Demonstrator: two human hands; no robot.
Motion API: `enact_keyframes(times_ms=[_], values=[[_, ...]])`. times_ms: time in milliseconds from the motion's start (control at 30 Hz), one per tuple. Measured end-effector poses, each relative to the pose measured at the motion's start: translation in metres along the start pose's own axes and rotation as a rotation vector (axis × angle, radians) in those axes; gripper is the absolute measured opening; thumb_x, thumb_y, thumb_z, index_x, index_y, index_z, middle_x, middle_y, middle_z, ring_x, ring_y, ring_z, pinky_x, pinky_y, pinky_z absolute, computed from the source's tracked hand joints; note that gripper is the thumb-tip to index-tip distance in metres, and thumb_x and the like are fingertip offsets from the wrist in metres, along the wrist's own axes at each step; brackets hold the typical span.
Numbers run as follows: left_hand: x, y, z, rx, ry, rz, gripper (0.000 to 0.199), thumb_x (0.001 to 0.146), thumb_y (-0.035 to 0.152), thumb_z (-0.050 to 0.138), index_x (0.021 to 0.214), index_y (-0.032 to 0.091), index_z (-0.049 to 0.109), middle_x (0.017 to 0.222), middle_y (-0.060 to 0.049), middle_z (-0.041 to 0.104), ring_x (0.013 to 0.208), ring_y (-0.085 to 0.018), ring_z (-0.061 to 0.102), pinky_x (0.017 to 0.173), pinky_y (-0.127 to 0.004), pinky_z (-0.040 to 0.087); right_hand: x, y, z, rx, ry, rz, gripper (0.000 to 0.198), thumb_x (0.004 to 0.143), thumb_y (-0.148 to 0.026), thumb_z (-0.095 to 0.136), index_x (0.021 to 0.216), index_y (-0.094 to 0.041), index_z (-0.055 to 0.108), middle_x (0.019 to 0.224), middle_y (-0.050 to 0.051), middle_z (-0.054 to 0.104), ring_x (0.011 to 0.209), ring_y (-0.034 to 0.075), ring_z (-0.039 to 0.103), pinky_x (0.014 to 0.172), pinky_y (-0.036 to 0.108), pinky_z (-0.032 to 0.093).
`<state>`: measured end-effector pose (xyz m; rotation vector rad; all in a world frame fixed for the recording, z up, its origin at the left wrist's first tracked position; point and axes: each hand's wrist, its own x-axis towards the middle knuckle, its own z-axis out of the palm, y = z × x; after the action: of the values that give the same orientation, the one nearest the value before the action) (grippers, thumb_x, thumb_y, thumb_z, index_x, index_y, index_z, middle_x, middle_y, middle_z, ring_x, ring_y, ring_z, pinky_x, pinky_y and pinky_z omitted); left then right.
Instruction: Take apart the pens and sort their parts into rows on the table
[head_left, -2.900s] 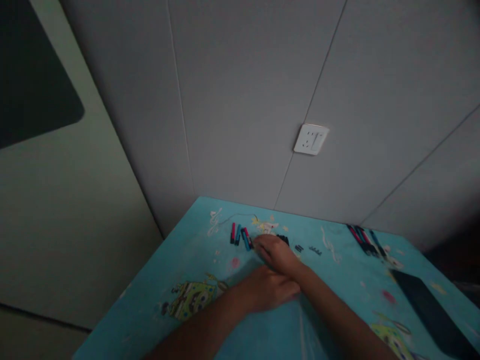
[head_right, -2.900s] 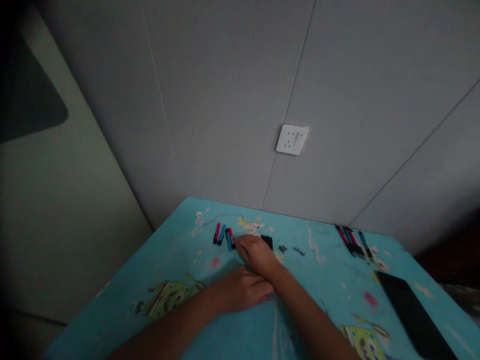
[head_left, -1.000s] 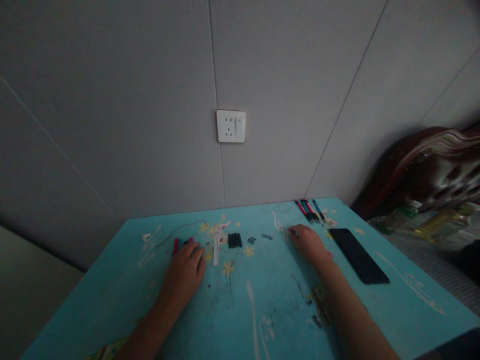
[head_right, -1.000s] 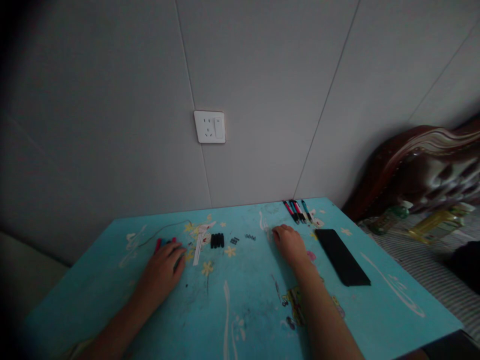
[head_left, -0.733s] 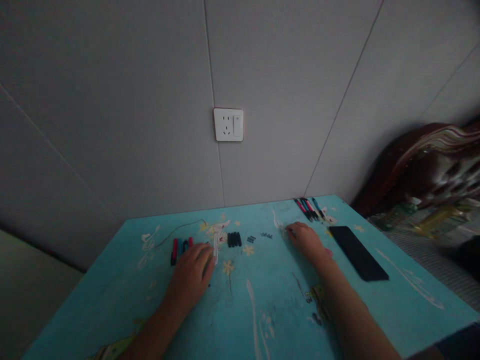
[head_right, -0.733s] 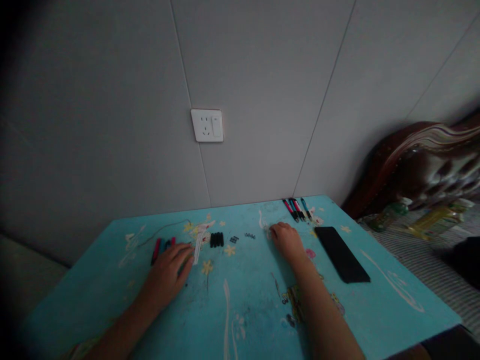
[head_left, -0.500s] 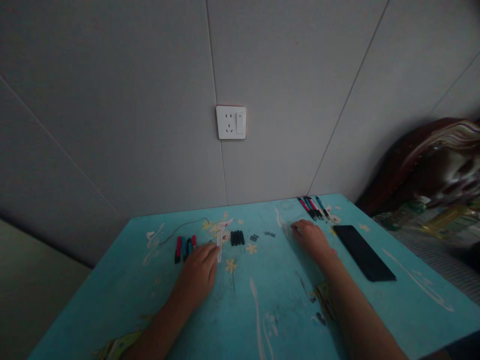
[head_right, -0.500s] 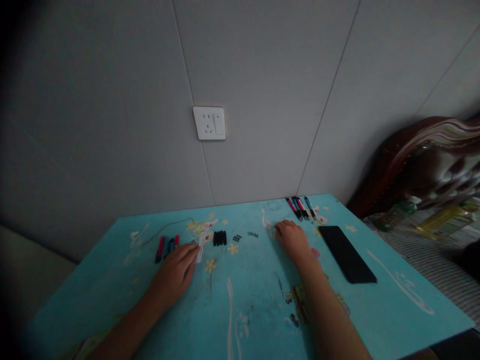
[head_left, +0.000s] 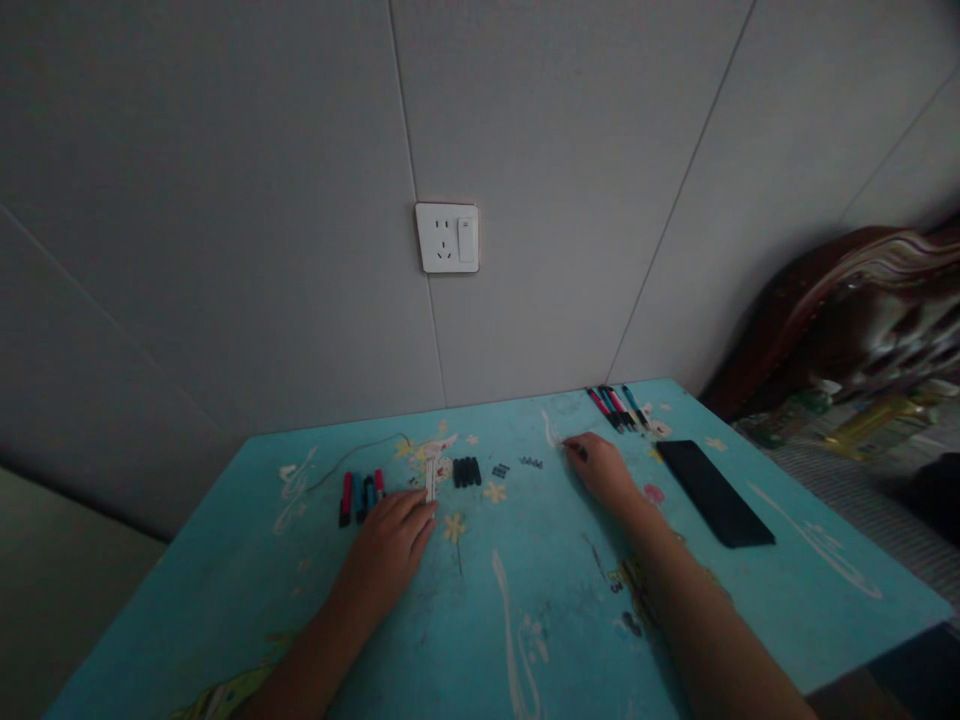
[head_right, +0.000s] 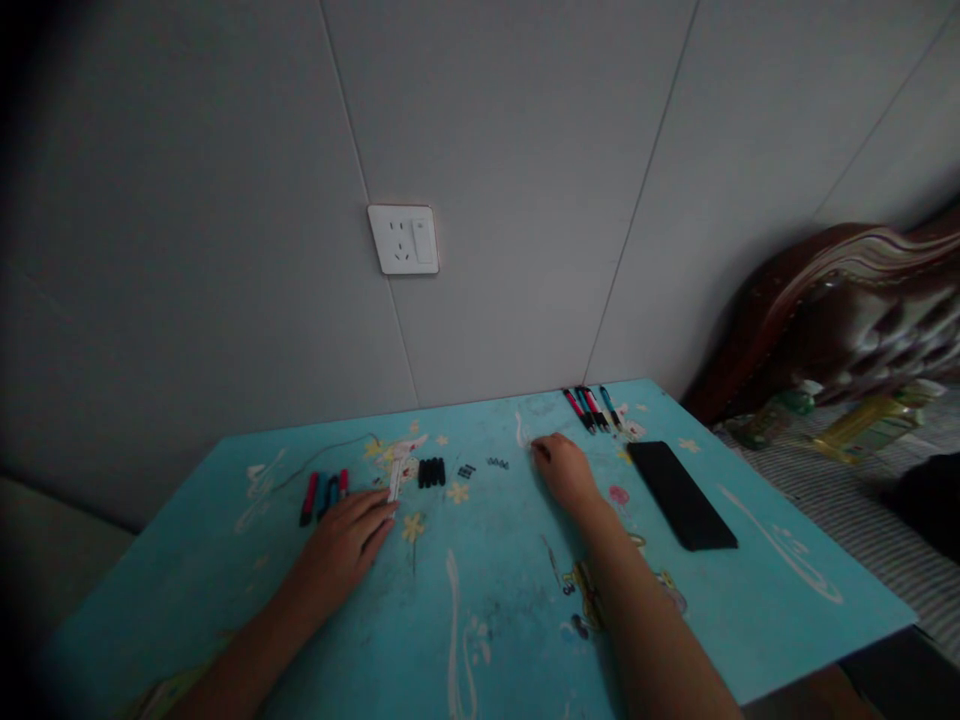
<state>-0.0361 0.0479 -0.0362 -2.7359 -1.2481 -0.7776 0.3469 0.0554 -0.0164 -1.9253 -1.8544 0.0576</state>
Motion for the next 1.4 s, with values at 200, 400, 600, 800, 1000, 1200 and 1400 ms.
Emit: enact_keyframes(times_ms=[200, 400, 600, 800, 1000, 1200, 1400], values=[[-0.001, -0.012, 0.01, 0.01, 0.008, 0.016, 0.024, 0.094, 0.029, 0.052, 0.111, 0.025, 0.069, 0.115, -0.006, 0.067, 0.107, -0.024, 0.06, 0.095, -0.046, 0.049, 0.001, 0.009, 0.008, 0.117, 0.053, 0.031, 0.022, 0.089, -0.026, 0.055, 0.103, -0.018, 0.07, 0.095, 0.006, 0.073, 0.082, 0.017, 0.067, 0.078, 0.026, 0.047], [0.0, -0.013, 0.009, 0.021, -0.002, 0.026, 0.024, 0.094, 0.03, 0.054, 0.111, 0.025, 0.069, 0.114, -0.005, 0.067, 0.106, -0.024, 0.06, 0.095, -0.045, 0.048, -0.001, 0.006, 0.005, 0.185, 0.071, 0.022, 0.032, 0.086, -0.023, 0.056, 0.117, -0.019, 0.064, 0.087, 0.004, 0.072, 0.077, 0.016, 0.066, 0.074, 0.026, 0.048], [0.004, -0.013, 0.006, 0.046, -0.013, 0.042, 0.022, 0.093, 0.032, 0.056, 0.109, 0.025, 0.069, 0.111, -0.004, 0.067, 0.104, -0.023, 0.06, 0.095, -0.043, 0.047, -0.003, 0.011, -0.007, 0.195, 0.079, 0.021, 0.037, 0.085, -0.026, 0.057, 0.121, -0.022, 0.062, 0.092, 0.002, 0.072, 0.078, 0.014, 0.066, 0.074, 0.023, 0.049], [0.008, -0.01, 0.005, 0.024, 0.006, 0.036, 0.02, 0.093, 0.032, 0.057, 0.106, 0.025, 0.07, 0.106, -0.005, 0.068, 0.101, -0.023, 0.06, 0.093, -0.043, 0.047, -0.001, 0.04, -0.021, -0.006, 0.309, 0.289, 0.042, 0.095, -0.029, 0.037, 0.125, -0.013, 0.06, 0.112, 0.016, 0.065, 0.101, 0.026, 0.061, 0.093, 0.039, 0.043], [0.01, -0.006, 0.003, -0.005, 0.016, 0.028, 0.018, 0.093, 0.032, 0.057, 0.102, 0.023, 0.07, 0.105, -0.005, 0.068, 0.101, -0.023, 0.06, 0.092, -0.043, 0.047, 0.007, 0.047, -0.009, -0.124, 0.299, 0.407, 0.042, 0.093, -0.026, 0.041, 0.128, -0.013, 0.06, 0.12, 0.019, 0.06, 0.113, 0.03, 0.056, 0.098, 0.04, 0.039], [0.013, -0.001, 0.001, 0.016, -0.011, -0.002, 0.014, 0.09, 0.03, 0.061, 0.098, 0.021, 0.069, 0.102, -0.006, 0.067, 0.103, -0.024, 0.058, 0.093, -0.043, 0.046, 0.011, 0.052, -0.005, -0.187, 0.251, 0.481, 0.041, 0.092, -0.028, 0.045, 0.127, -0.013, 0.061, 0.116, 0.021, 0.061, 0.106, 0.031, 0.06, 0.092, 0.041, 0.042], [0.015, 0.005, -0.004, 0.018, -0.03, -0.021, 0.014, 0.09, 0.029, 0.062, 0.099, 0.02, 0.068, 0.102, -0.006, 0.066, 0.102, -0.023, 0.058, 0.091, -0.042, 0.046, 0.013, 0.059, -0.004, -0.213, 0.237, 0.52, 0.041, 0.093, -0.034, 0.045, 0.123, -0.012, 0.061, 0.114, 0.021, 0.061, 0.104, 0.031, 0.061, 0.089, 0.042, 0.043]])
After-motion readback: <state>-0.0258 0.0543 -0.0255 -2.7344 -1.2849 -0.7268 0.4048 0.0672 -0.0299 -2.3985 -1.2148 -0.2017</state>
